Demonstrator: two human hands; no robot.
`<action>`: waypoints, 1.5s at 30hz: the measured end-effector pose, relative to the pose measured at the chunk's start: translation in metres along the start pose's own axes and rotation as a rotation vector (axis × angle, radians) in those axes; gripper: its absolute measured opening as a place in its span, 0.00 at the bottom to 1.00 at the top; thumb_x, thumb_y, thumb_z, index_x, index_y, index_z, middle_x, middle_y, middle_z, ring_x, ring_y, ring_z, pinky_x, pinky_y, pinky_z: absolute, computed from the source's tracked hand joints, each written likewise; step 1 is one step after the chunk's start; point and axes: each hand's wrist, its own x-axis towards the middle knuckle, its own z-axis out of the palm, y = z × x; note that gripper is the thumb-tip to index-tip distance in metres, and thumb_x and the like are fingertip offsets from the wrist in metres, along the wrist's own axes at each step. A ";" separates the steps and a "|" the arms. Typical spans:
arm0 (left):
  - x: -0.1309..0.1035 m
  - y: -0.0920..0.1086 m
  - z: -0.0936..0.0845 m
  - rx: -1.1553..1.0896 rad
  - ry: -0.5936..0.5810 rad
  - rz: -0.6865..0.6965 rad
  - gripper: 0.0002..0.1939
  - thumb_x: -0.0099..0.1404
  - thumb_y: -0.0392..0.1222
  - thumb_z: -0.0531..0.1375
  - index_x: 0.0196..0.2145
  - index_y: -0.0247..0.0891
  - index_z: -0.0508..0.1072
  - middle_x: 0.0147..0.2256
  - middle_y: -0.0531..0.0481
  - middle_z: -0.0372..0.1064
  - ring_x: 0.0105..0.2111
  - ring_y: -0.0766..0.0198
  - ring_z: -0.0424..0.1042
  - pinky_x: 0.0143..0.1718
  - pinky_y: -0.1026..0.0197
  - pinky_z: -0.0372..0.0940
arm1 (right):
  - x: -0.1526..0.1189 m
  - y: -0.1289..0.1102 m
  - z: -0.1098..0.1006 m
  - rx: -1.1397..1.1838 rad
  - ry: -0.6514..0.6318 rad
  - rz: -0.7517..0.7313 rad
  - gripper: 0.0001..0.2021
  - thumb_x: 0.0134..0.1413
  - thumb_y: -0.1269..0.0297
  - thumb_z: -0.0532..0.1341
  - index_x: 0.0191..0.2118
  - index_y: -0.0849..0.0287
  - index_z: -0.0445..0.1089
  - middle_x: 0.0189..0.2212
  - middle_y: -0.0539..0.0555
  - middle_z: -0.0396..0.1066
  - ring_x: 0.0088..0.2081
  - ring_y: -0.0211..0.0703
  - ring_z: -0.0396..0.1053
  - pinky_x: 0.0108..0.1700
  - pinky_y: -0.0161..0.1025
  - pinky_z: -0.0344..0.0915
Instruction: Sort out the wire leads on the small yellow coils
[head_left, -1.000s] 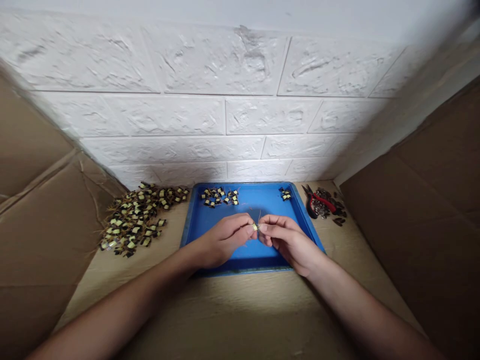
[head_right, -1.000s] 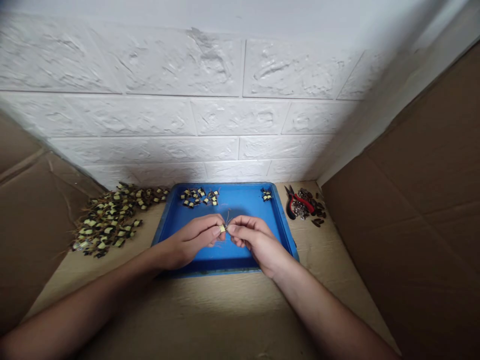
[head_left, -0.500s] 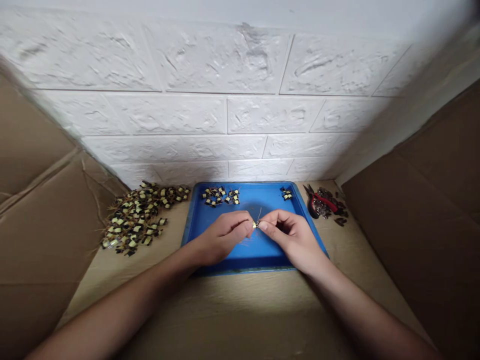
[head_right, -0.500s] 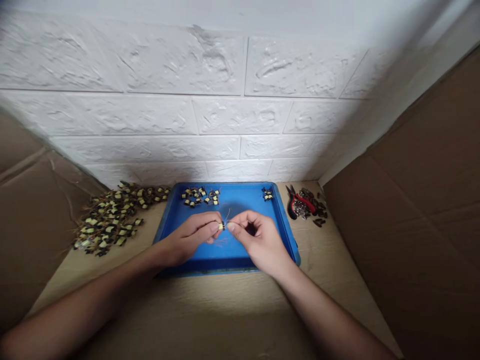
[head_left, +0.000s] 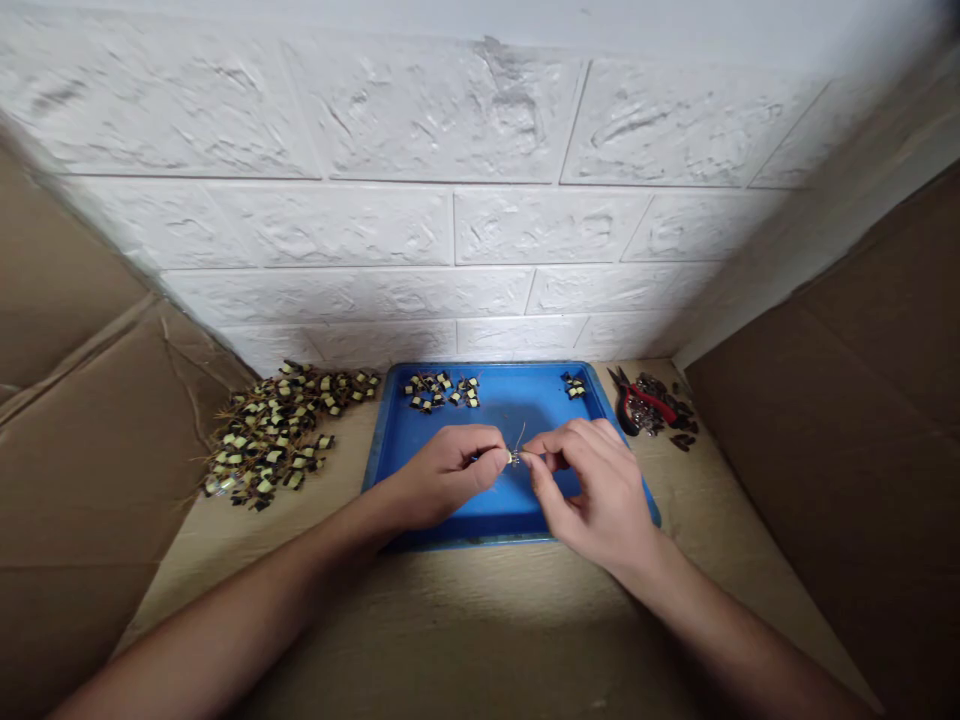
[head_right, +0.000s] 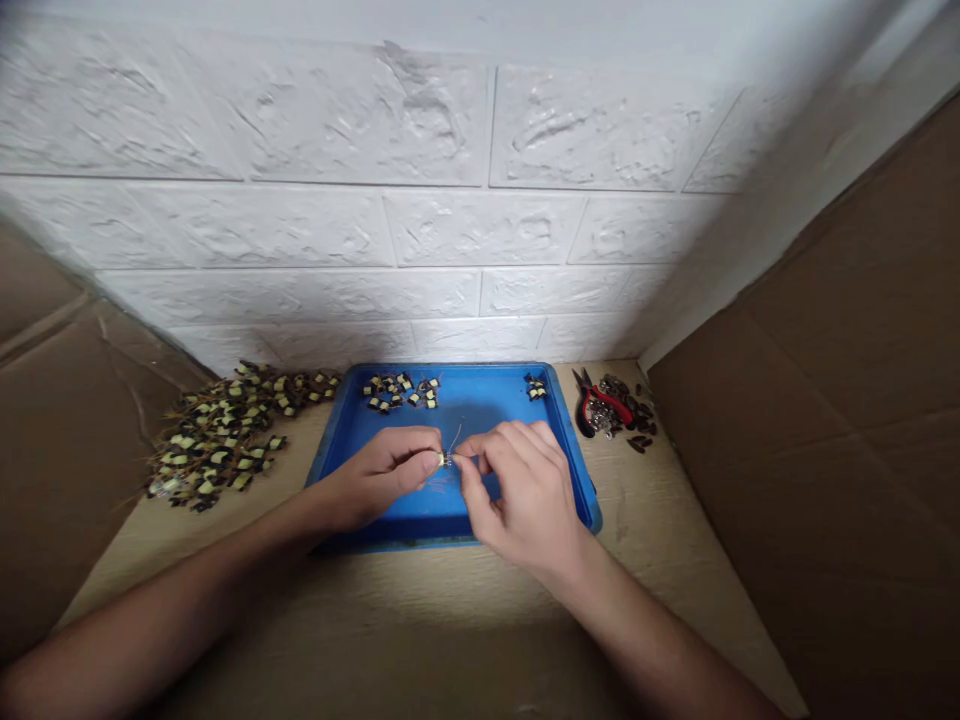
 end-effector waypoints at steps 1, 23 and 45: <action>0.000 0.000 0.000 0.003 -0.001 -0.002 0.18 0.70 0.46 0.50 0.24 0.37 0.58 0.24 0.56 0.53 0.26 0.69 0.55 0.29 0.63 0.51 | 0.000 0.001 0.000 -0.019 -0.013 -0.011 0.02 0.61 0.69 0.61 0.36 0.55 0.70 0.28 0.52 0.71 0.31 0.45 0.67 0.39 0.45 0.56; -0.001 -0.002 0.001 -0.117 -0.005 -0.052 0.18 0.70 0.49 0.52 0.26 0.35 0.65 0.23 0.56 0.57 0.25 0.69 0.56 0.27 0.65 0.52 | 0.011 0.006 -0.001 0.747 -0.207 0.522 0.11 0.59 0.56 0.66 0.32 0.58 0.74 0.26 0.50 0.69 0.30 0.41 0.63 0.35 0.40 0.60; -0.002 -0.004 0.001 -0.149 0.005 -0.029 0.17 0.72 0.48 0.51 0.30 0.34 0.67 0.29 0.52 0.62 0.31 0.66 0.64 0.33 0.65 0.62 | 0.006 0.004 0.014 1.135 -0.170 0.751 0.12 0.56 0.56 0.68 0.30 0.59 0.71 0.23 0.47 0.64 0.26 0.37 0.56 0.32 0.38 0.52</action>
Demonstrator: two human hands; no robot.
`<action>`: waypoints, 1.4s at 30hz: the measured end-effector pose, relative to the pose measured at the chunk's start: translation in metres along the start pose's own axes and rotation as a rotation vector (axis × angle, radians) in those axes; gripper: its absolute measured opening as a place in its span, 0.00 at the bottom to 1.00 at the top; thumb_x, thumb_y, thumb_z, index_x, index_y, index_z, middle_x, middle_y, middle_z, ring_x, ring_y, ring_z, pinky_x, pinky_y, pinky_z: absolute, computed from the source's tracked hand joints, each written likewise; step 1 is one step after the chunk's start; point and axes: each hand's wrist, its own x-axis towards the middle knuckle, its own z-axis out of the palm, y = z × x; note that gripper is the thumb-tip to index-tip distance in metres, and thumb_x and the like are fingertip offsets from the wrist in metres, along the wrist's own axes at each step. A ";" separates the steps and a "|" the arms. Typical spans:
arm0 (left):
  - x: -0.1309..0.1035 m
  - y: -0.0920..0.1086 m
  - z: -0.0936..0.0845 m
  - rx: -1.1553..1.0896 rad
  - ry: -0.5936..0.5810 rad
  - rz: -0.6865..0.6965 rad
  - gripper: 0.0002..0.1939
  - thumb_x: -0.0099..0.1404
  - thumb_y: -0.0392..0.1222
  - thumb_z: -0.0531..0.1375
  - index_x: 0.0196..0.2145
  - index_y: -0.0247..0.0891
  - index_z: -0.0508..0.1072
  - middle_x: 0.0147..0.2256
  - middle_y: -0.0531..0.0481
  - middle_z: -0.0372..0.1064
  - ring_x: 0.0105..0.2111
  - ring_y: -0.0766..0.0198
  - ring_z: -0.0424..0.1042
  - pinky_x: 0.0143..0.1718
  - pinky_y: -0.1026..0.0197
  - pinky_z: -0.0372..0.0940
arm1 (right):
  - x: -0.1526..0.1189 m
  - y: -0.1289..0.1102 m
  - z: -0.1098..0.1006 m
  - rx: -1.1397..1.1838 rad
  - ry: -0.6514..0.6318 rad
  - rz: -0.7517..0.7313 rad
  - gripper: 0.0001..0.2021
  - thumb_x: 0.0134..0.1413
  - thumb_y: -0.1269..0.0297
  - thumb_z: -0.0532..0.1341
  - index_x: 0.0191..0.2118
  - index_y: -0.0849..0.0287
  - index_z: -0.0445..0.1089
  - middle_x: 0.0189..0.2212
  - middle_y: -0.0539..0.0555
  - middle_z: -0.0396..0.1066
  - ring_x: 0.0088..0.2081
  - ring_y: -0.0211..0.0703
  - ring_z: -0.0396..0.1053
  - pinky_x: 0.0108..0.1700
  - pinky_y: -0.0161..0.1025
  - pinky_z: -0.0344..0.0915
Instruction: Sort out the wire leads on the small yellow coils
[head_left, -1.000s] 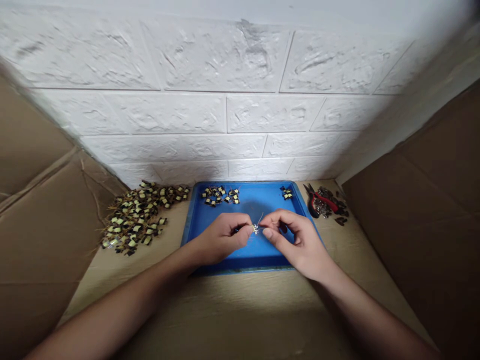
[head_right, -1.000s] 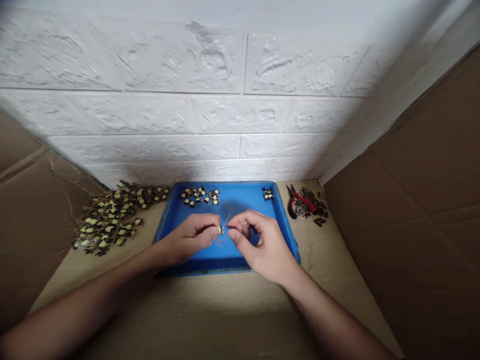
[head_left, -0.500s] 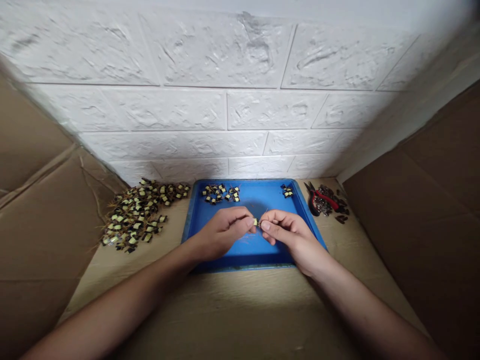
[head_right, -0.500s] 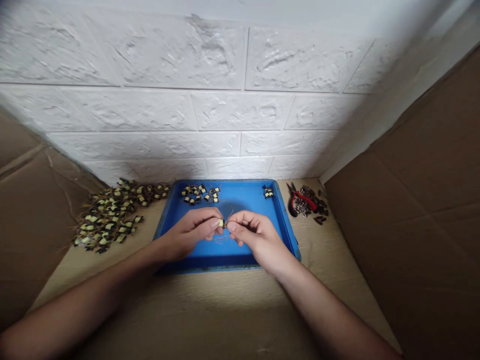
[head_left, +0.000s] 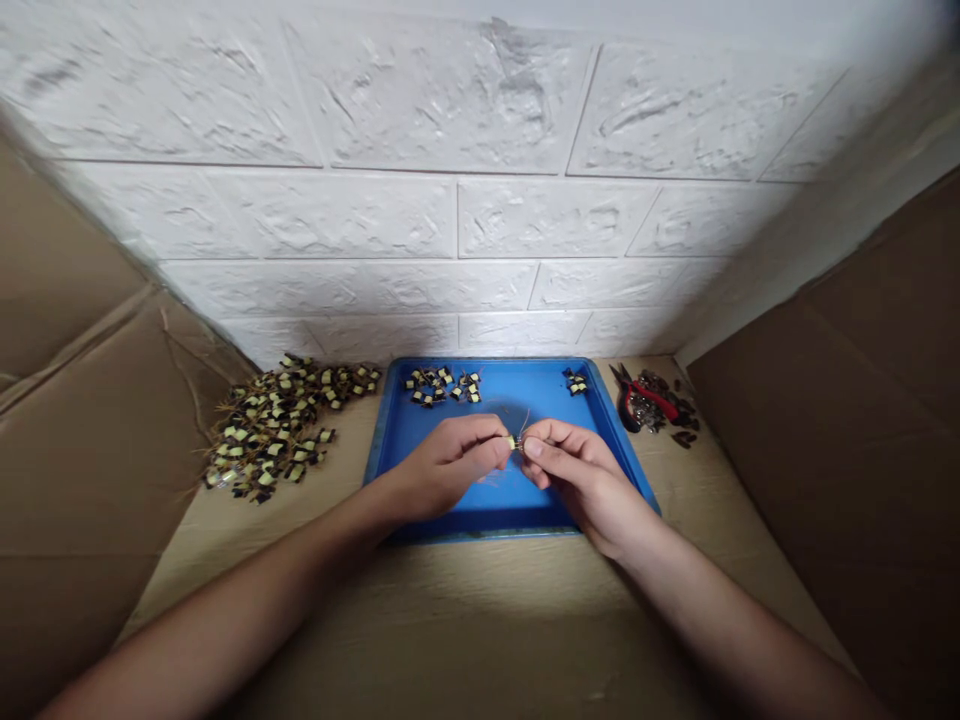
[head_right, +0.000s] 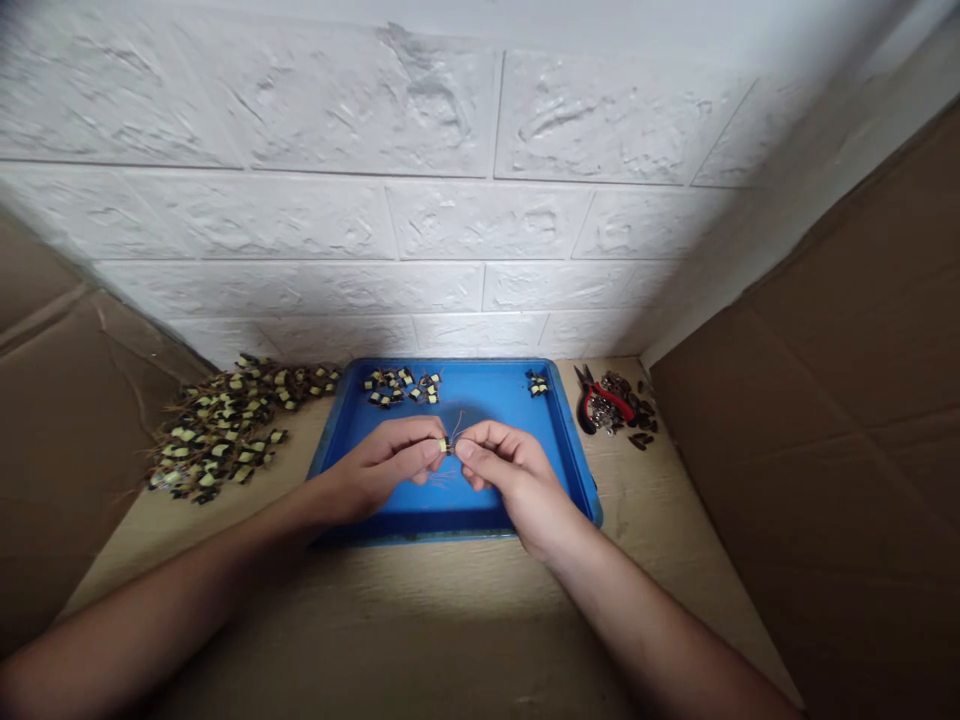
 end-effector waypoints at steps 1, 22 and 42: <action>0.000 0.000 0.000 -0.007 0.000 -0.001 0.17 0.72 0.49 0.51 0.30 0.34 0.67 0.29 0.52 0.62 0.30 0.66 0.63 0.33 0.65 0.62 | 0.000 0.000 0.000 0.001 0.004 0.005 0.12 0.56 0.57 0.68 0.30 0.59 0.71 0.23 0.47 0.65 0.26 0.37 0.56 0.32 0.38 0.52; -0.001 -0.002 -0.001 0.027 -0.060 -0.015 0.18 0.71 0.48 0.52 0.26 0.35 0.65 0.24 0.55 0.60 0.26 0.69 0.59 0.29 0.63 0.52 | 0.003 -0.006 -0.009 -0.115 0.026 -0.042 0.07 0.49 0.59 0.73 0.35 0.54 0.81 0.30 0.51 0.77 0.31 0.40 0.68 0.39 0.41 0.65; 0.000 0.000 -0.002 0.040 -0.162 0.071 0.15 0.70 0.44 0.53 0.26 0.35 0.64 0.25 0.57 0.55 0.27 0.69 0.55 0.30 0.65 0.53 | -0.004 -0.012 -0.012 -0.737 -0.046 -0.578 0.04 0.65 0.68 0.61 0.38 0.57 0.72 0.33 0.52 0.70 0.35 0.41 0.68 0.39 0.40 0.65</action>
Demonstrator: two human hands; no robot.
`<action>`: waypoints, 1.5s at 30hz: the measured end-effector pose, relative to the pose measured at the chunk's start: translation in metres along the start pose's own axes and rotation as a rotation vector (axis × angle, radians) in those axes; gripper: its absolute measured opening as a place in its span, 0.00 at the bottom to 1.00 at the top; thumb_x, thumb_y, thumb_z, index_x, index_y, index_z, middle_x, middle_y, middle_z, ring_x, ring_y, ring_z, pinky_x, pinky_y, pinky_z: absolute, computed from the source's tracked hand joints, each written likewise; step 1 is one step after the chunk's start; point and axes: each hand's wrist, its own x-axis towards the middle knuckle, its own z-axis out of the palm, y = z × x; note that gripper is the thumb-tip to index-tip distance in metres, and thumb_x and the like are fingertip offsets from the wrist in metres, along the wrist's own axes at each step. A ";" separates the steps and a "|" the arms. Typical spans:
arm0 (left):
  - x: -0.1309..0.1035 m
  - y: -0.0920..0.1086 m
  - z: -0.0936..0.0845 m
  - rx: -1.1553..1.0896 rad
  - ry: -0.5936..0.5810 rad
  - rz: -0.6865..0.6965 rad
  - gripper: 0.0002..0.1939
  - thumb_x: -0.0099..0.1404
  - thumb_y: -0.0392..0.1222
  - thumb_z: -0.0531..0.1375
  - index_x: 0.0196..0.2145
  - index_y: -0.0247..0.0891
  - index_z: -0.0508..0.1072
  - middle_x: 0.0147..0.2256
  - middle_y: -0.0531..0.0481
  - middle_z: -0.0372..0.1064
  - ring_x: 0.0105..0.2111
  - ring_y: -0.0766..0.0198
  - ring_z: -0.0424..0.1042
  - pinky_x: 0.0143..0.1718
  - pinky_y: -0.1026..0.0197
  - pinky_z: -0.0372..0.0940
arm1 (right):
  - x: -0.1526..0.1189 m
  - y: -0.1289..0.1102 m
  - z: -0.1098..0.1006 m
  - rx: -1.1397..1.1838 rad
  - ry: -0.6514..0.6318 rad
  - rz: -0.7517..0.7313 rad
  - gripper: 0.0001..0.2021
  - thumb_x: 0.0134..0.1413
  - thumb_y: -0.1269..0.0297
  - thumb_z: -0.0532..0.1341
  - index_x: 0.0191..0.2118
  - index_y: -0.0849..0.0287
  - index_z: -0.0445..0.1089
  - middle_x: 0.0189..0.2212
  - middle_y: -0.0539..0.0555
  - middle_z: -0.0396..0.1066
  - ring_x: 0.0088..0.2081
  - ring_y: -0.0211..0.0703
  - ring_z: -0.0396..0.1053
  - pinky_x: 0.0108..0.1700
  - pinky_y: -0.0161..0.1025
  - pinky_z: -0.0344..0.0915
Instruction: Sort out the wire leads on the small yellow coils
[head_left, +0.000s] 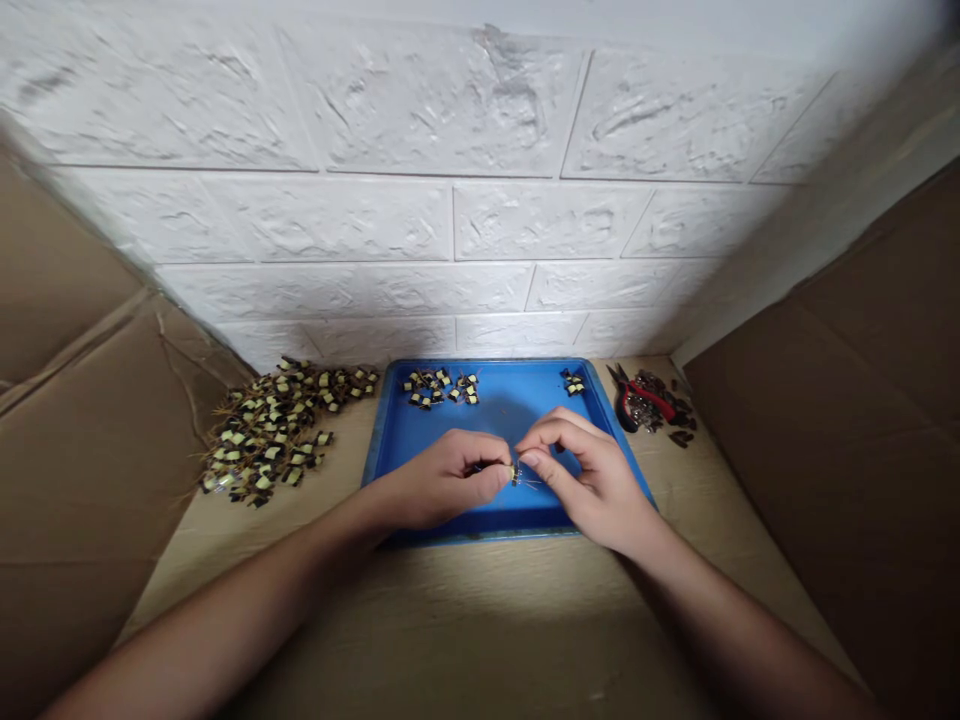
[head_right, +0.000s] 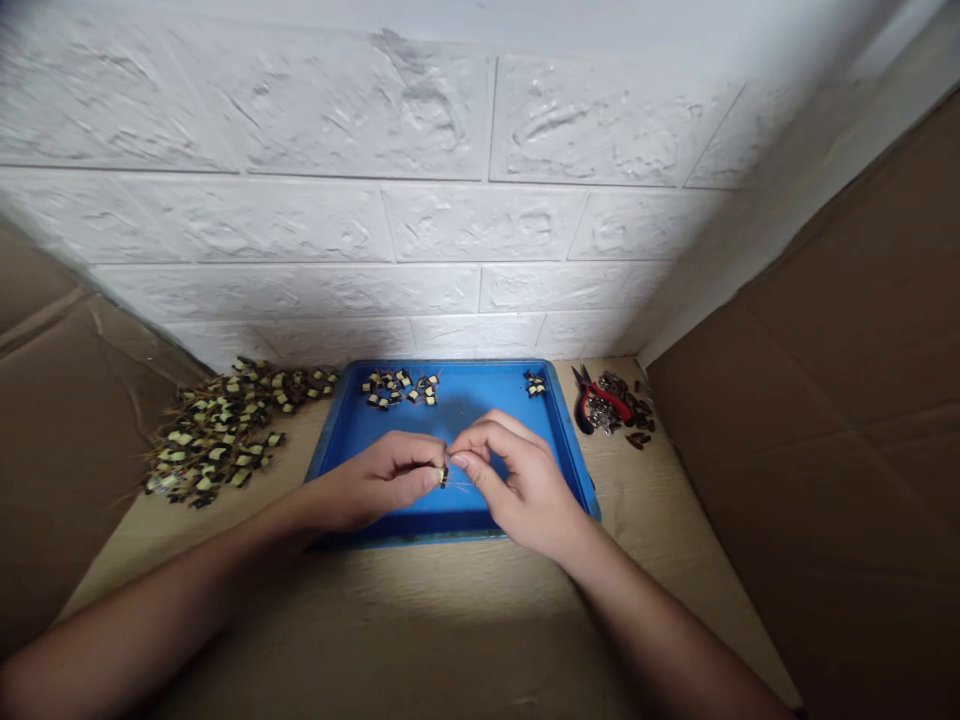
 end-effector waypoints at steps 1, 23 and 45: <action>0.000 0.000 0.000 0.005 -0.002 -0.001 0.15 0.70 0.44 0.53 0.26 0.35 0.64 0.25 0.57 0.55 0.27 0.69 0.55 0.30 0.65 0.53 | 0.000 0.000 0.000 -0.009 0.004 -0.016 0.03 0.65 0.69 0.61 0.39 0.57 0.72 0.33 0.52 0.70 0.35 0.41 0.69 0.39 0.40 0.65; 0.003 -0.001 0.001 0.029 0.201 -0.067 0.17 0.70 0.46 0.52 0.26 0.35 0.65 0.25 0.55 0.57 0.27 0.68 0.56 0.29 0.64 0.52 | 0.003 -0.005 0.004 0.452 -0.032 0.462 0.09 0.58 0.57 0.66 0.37 0.58 0.73 0.30 0.50 0.68 0.33 0.40 0.64 0.38 0.38 0.59; 0.002 -0.002 -0.001 0.060 0.129 -0.020 0.16 0.70 0.44 0.52 0.25 0.36 0.60 0.26 0.56 0.54 0.28 0.69 0.55 0.30 0.64 0.52 | -0.003 -0.011 0.012 -0.030 0.042 0.199 0.07 0.64 0.65 0.60 0.33 0.57 0.69 0.30 0.51 0.69 0.34 0.42 0.67 0.35 0.40 0.62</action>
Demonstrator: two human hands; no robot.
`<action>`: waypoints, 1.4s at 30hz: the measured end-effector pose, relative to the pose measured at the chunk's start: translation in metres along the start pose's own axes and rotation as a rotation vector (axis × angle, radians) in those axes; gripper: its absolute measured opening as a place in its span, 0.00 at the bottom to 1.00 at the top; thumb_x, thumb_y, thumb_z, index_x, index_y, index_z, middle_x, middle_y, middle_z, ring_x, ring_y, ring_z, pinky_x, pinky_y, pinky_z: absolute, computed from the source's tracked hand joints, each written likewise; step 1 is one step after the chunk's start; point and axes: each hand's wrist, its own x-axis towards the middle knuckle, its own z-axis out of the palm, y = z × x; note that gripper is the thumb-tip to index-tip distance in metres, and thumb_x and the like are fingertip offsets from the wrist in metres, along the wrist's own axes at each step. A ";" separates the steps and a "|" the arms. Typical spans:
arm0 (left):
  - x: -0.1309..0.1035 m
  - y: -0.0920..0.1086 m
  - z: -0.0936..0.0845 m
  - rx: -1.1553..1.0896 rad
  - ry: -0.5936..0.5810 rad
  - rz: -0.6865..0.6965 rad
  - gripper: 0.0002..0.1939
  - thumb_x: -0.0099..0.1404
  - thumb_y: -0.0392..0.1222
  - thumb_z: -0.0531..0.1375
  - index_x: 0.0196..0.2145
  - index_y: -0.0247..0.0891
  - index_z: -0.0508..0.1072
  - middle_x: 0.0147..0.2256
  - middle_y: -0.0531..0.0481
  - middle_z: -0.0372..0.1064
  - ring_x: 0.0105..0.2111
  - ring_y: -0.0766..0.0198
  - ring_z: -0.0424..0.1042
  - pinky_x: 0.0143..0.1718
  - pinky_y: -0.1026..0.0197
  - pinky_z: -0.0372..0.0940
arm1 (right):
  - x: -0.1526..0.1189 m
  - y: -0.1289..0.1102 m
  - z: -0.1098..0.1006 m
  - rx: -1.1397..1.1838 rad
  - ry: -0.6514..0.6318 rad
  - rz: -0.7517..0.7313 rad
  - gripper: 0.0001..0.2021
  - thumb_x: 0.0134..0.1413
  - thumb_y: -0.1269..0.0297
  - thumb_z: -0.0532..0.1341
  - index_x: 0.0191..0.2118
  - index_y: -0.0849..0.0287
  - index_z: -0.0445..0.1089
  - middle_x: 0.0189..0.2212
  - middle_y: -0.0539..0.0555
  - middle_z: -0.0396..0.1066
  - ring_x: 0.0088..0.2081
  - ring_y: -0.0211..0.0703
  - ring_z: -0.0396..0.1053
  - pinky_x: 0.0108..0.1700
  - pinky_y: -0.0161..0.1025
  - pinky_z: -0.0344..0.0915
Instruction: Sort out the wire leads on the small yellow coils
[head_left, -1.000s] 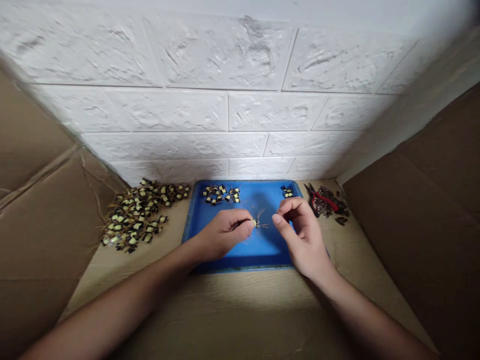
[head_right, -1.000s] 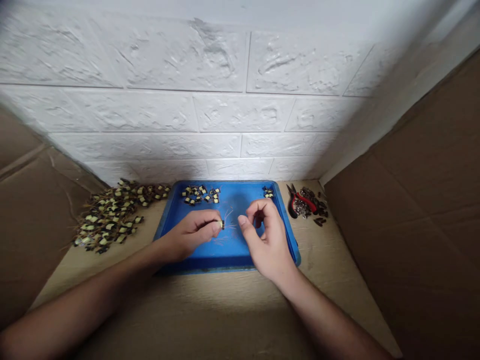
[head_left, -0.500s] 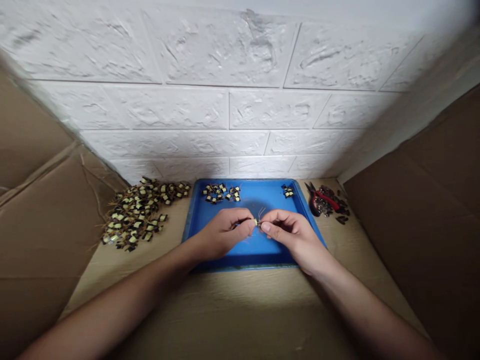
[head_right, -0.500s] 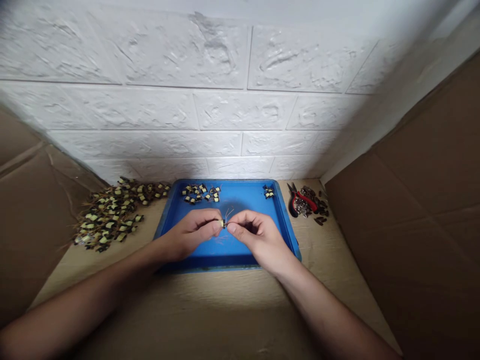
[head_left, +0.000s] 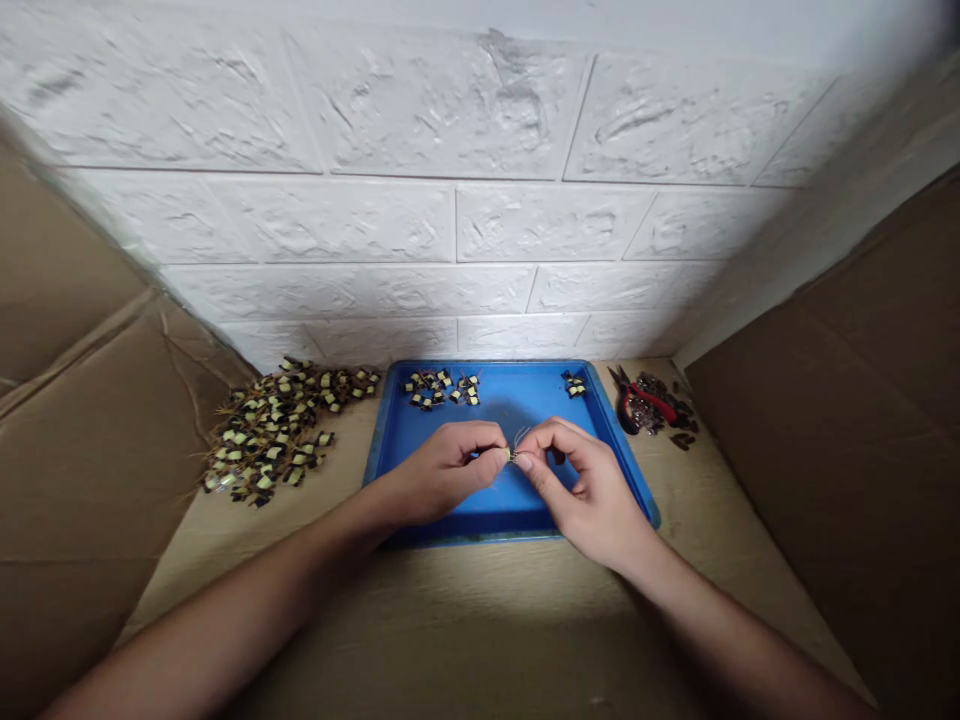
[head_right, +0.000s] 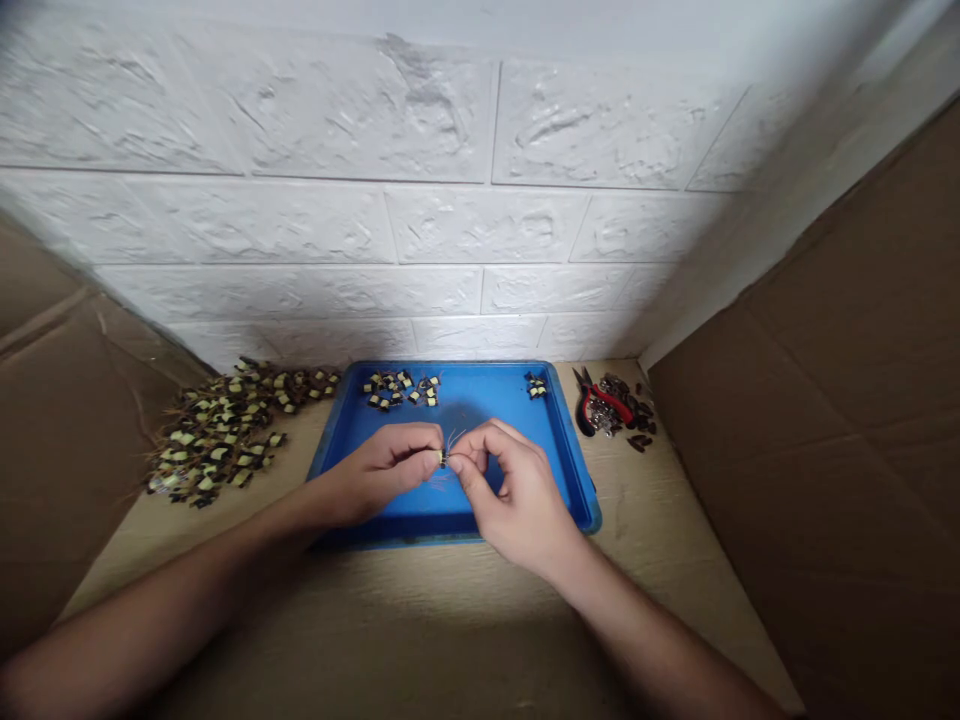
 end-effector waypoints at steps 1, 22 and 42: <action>0.000 0.000 0.000 -0.010 -0.008 -0.004 0.16 0.70 0.44 0.52 0.25 0.36 0.60 0.26 0.57 0.53 0.28 0.69 0.54 0.30 0.64 0.52 | -0.001 0.000 0.000 -0.048 0.015 -0.051 0.06 0.64 0.66 0.59 0.33 0.57 0.69 0.30 0.51 0.69 0.34 0.42 0.67 0.36 0.41 0.62; 0.002 -0.005 0.010 0.275 0.139 0.069 0.12 0.60 0.32 0.54 0.20 0.36 0.56 0.22 0.58 0.51 0.24 0.71 0.53 0.27 0.64 0.48 | -0.002 -0.008 -0.010 -0.797 0.052 -0.609 0.04 0.62 0.69 0.60 0.42 0.57 0.69 0.34 0.54 0.79 0.35 0.49 0.69 0.40 0.50 0.55; 0.000 0.000 0.005 0.022 0.210 -0.036 0.17 0.68 0.45 0.52 0.23 0.36 0.59 0.23 0.57 0.52 0.25 0.69 0.54 0.28 0.65 0.51 | -0.004 0.000 0.004 -0.107 0.098 -0.186 0.03 0.64 0.69 0.60 0.38 0.55 0.71 0.32 0.51 0.72 0.35 0.44 0.69 0.41 0.46 0.62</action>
